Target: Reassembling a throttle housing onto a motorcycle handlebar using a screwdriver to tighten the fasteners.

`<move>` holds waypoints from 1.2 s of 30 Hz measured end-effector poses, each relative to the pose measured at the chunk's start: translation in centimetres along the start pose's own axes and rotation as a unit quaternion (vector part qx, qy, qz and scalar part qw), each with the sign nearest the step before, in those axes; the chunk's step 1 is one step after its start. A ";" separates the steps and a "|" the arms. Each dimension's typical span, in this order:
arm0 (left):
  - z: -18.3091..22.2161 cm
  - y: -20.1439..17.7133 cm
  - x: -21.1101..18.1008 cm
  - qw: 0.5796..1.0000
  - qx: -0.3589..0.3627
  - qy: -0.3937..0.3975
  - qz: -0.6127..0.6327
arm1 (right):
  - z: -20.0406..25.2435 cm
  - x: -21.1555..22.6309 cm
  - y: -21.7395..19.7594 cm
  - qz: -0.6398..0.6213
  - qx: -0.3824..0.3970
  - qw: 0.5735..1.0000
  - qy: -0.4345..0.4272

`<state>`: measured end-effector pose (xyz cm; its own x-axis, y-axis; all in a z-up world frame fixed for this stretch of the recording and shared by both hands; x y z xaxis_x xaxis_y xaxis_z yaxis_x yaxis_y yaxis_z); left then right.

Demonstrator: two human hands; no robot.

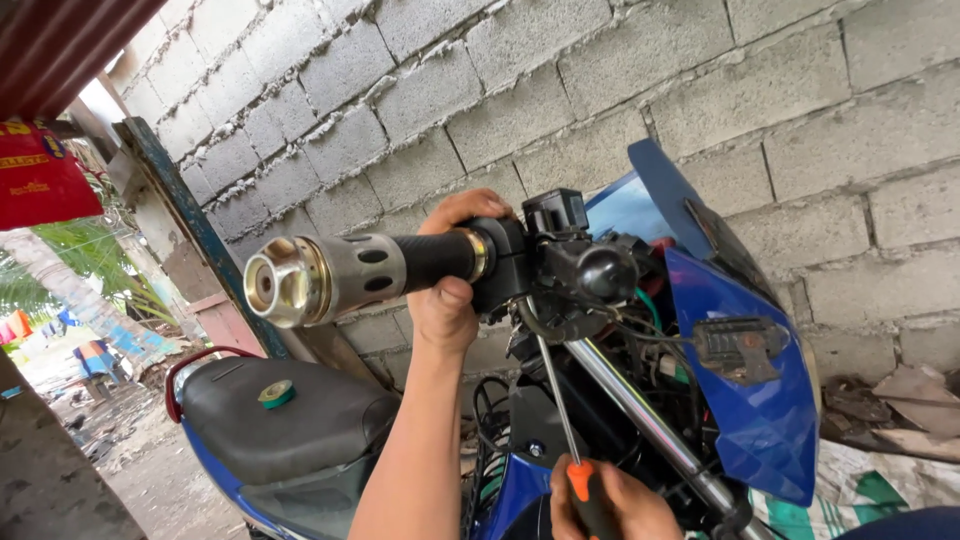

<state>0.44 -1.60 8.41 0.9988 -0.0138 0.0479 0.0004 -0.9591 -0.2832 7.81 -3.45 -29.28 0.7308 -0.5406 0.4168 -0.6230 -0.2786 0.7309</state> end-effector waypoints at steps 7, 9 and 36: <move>-0.4 0.1 -0.3 1.000 -0.002 -0.003 0.009 | 8.0 5.6 3.4 0.468 -0.598 0.608 -0.233; -0.5 0.1 -0.3 1.000 -0.001 0.000 -0.003 | 7.6 5.7 3.2 0.492 -0.599 0.568 -0.277; -0.4 0.1 -0.1 1.000 -0.005 -0.002 -0.016 | 1.7 4.0 0.3 0.138 -0.037 0.988 -0.058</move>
<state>0.36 -1.79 8.72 0.9984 0.0188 0.0535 0.0327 -0.9617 -0.2720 10.04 -7.04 -28.28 0.4973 -0.6757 0.5441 -0.7682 -0.0515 0.6382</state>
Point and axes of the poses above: each hand's wrist, its own z-axis away from the middle knuckle, its own y-axis out of the palm, x = y × z, the point moved 9 cm from there along -z, towards the middle knuckle, and after that the axes turned 5 degrees about y, right-handed, at the moved point
